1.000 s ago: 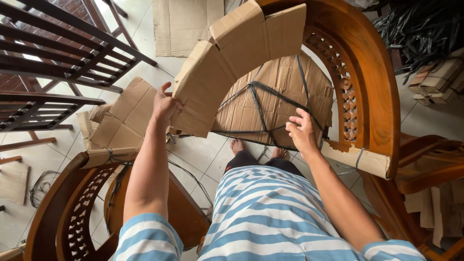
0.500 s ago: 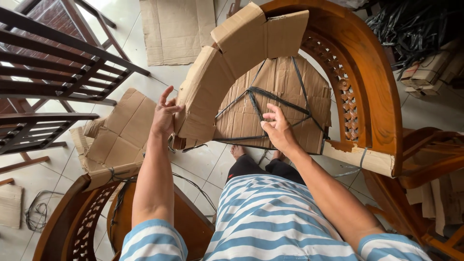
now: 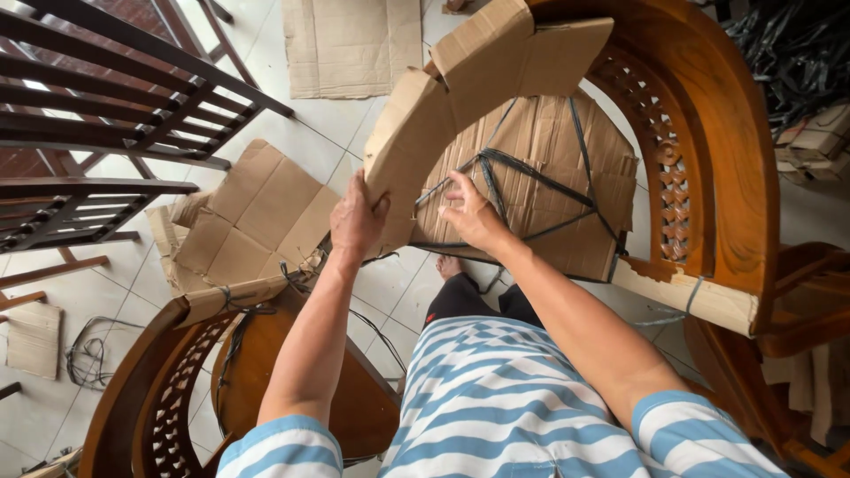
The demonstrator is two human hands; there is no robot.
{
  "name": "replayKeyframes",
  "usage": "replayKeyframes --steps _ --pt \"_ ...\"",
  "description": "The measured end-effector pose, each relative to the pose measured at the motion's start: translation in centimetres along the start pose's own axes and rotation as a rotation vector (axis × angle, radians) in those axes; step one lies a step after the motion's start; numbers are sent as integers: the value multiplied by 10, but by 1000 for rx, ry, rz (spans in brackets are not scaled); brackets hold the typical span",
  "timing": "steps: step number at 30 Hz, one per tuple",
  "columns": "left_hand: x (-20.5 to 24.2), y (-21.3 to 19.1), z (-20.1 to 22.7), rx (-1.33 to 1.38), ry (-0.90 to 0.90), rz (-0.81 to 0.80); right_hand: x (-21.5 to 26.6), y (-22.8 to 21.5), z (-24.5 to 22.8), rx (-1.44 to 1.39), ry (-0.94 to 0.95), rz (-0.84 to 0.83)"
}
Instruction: Wrapping a wooden chair with cardboard and securing it with plastic ties using a packing tool.
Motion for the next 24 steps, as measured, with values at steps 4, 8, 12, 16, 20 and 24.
replayKeyframes --steps 4,8,12,16,20,24 --pt "0 18 -34 37 -31 -70 -37 -43 -25 -29 -118 145" --pt "29 -10 -29 119 -82 -173 -90 -134 -13 -2 -208 428" --pt "50 -38 -3 210 -134 -121 -119 -155 -2 120 -485 407" --pt "35 -29 43 -240 417 194 -67 -130 -46 56 -438 325" --pt "-11 -13 71 -243 296 81 -5 -123 -50 45 -159 246" --pt "-40 -28 86 -174 276 224 61 -160 -25 -82 -158 229"
Point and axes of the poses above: each hand's wrist, its own x-axis away from the middle knuckle, its own y-axis out of the palm, z = x × y, the point moved 8 cm from there along -x, towards the middle knuckle, and after that the axes turned 5 degrees about x, right-handed, at the moved point
